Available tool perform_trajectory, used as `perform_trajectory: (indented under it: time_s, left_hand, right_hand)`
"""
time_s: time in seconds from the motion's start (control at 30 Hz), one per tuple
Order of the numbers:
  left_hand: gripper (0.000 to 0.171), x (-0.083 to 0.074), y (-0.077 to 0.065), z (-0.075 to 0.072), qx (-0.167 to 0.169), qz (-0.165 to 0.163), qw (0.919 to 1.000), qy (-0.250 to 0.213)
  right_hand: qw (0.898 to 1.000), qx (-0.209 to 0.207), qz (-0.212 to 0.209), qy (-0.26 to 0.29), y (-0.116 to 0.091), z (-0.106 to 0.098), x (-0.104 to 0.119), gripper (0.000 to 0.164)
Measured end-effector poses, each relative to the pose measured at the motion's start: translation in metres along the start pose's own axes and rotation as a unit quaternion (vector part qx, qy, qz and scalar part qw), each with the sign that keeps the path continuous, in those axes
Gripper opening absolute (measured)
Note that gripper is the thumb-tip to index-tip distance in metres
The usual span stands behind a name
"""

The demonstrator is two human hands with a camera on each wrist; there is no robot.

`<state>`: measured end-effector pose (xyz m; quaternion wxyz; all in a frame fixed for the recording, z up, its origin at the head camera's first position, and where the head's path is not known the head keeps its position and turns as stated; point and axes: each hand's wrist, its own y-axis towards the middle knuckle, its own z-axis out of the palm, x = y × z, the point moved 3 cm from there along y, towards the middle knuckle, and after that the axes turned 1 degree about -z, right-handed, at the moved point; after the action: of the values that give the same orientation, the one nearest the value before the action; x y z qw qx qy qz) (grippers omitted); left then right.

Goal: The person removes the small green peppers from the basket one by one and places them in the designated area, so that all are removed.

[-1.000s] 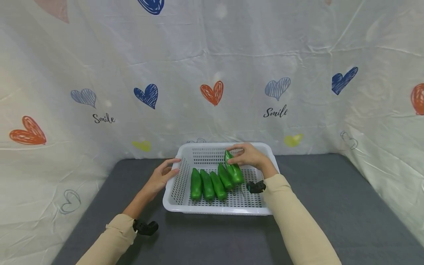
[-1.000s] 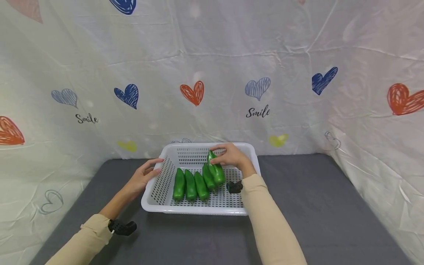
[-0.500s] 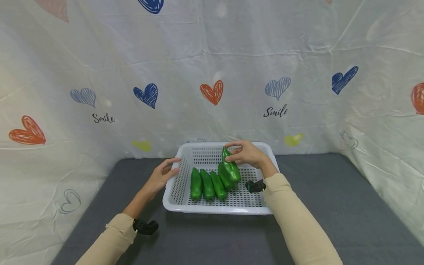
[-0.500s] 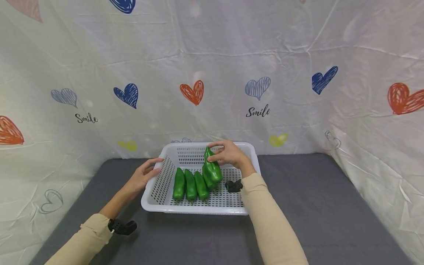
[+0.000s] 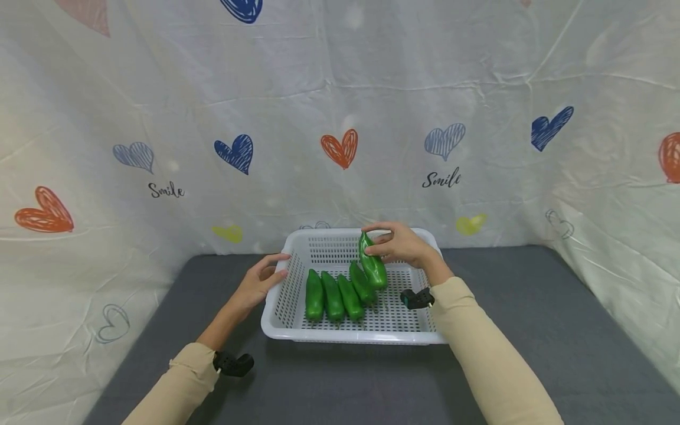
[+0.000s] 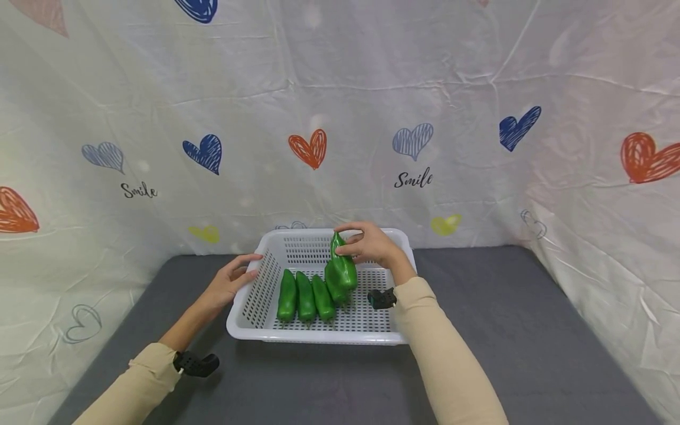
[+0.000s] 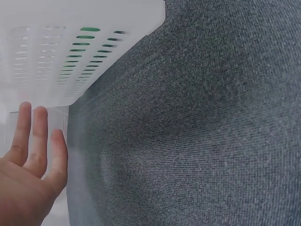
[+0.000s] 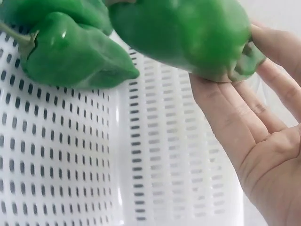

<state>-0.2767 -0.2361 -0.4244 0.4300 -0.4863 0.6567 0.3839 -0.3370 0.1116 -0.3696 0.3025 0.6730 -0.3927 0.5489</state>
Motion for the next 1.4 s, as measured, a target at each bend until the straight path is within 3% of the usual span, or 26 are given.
perform_trajectory:
  time_s: [0.23,0.53,0.87,1.4]
  left_hand:
    - [0.048,0.001,0.0,0.0,0.001,-0.008,0.9999,0.01]
    - [0.047,0.003,0.002,0.0,-0.004,-0.02,0.9998,0.004]
    - [0.047,0.005,0.003,0.001,-0.015,-0.027,0.9995,0.001]
    - [0.048,0.005,0.004,-0.001,-0.028,-0.025,0.9993,0.008]
  right_hand:
    - [1.0,0.01,-0.022,-0.013,-0.007,-0.009,0.008,0.063]
    - [0.999,-0.006,-0.035,-0.008,-0.018,-0.023,0.017,0.061]
    - [0.998,-0.017,-0.038,-0.038,-0.032,-0.033,0.029,0.06]
    - [0.996,-0.051,-0.065,-0.034,-0.054,-0.057,0.021,0.061]
